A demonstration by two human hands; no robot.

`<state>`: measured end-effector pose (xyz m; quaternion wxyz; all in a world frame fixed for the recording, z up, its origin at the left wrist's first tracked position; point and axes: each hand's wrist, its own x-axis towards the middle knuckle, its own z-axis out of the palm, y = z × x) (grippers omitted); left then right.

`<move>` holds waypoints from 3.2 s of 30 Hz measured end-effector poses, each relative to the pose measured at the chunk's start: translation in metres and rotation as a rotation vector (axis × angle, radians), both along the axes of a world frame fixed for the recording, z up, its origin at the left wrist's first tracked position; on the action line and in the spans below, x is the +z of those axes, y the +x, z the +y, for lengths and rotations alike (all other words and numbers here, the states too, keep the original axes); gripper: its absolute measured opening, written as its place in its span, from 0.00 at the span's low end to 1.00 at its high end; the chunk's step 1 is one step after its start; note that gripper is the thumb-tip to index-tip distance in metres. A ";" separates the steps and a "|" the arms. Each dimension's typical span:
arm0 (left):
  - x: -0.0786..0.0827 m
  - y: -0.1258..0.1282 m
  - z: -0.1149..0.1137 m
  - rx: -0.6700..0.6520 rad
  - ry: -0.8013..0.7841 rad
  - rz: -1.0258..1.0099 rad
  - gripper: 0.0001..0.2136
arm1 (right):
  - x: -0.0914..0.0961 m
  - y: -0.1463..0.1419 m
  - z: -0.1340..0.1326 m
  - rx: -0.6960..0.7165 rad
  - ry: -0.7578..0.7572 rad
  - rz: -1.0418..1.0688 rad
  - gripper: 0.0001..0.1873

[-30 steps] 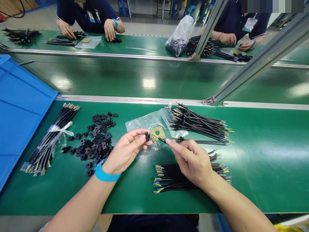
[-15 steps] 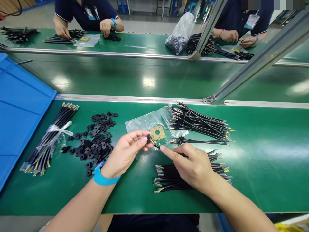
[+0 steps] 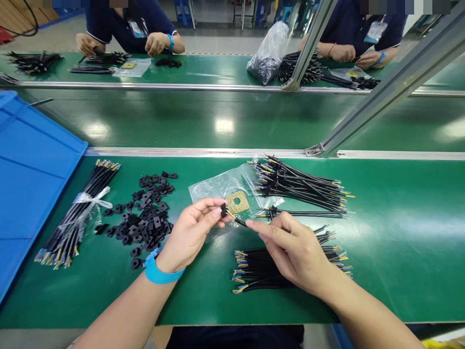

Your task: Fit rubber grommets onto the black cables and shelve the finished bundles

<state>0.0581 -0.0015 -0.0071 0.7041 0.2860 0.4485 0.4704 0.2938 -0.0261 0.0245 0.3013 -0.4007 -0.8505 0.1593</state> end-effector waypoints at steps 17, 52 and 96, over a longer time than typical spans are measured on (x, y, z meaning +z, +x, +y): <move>0.002 -0.001 -0.002 -0.052 0.123 0.020 0.12 | 0.010 0.000 0.001 -0.075 -0.224 0.217 0.17; 0.008 0.004 -0.011 -0.134 0.212 0.323 0.07 | 0.001 0.002 -0.006 -0.002 0.448 -0.188 0.17; 0.024 -0.100 -0.010 0.093 0.527 1.429 0.14 | -0.007 0.045 0.038 -0.151 0.243 -0.385 0.09</move>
